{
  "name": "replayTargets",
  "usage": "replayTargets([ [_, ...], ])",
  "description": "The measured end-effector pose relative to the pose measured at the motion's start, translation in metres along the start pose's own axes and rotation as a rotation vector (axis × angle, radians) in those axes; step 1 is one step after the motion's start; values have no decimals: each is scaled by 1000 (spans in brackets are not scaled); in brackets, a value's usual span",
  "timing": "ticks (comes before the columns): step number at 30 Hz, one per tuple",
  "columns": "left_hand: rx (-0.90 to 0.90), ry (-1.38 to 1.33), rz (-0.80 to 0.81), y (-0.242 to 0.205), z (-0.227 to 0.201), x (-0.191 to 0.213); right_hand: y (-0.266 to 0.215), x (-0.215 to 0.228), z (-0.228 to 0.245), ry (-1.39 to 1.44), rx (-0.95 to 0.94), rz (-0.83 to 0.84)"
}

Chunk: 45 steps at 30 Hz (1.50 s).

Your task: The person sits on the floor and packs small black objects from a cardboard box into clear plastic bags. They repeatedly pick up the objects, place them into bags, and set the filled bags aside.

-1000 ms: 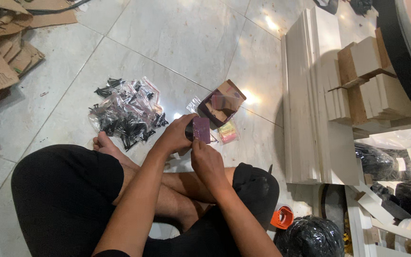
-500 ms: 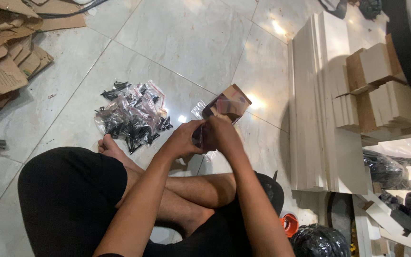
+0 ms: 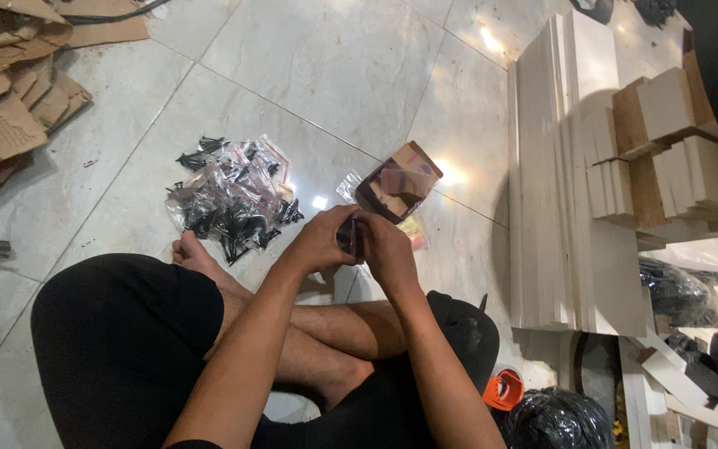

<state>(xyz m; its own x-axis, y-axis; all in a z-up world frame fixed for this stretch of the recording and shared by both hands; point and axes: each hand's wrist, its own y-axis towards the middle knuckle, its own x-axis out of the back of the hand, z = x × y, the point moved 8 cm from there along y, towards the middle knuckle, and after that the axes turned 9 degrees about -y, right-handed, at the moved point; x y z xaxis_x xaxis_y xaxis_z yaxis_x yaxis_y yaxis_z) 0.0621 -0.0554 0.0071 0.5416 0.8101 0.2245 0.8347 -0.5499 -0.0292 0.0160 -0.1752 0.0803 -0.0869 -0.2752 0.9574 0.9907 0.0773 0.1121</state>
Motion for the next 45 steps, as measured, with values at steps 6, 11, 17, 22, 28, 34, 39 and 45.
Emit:
replayTargets([
  [6, 7, 24, -4, 6, 25, -1, 2, 2, 7, -53, 5, -9],
  [11, -9, 9, 6, 2, 11, 0, -3, -21, 7, -336, 89, -159],
  [17, -16, 28, 10, -5, 3, 5, -2, -27, 16, -370, 85, -209],
  [22, 11, 35, 27, -3, 6, 3, -16, -8, 41, -539, 145, -217],
  [28, 75, 42, 81, -6, 15, -1, -78, -46, 50, -495, 198, -171],
  [34, 24, 62, 17, -12, -7, -1, -75, 1, 25, 59, -38, -199],
  [39, 60, 553, -151, -19, -37, 23, -57, 10, -15, 429, -351, -160],
  [45, 464, 483, -445, -40, -22, 70, -33, -29, -47, 719, -554, -62],
])
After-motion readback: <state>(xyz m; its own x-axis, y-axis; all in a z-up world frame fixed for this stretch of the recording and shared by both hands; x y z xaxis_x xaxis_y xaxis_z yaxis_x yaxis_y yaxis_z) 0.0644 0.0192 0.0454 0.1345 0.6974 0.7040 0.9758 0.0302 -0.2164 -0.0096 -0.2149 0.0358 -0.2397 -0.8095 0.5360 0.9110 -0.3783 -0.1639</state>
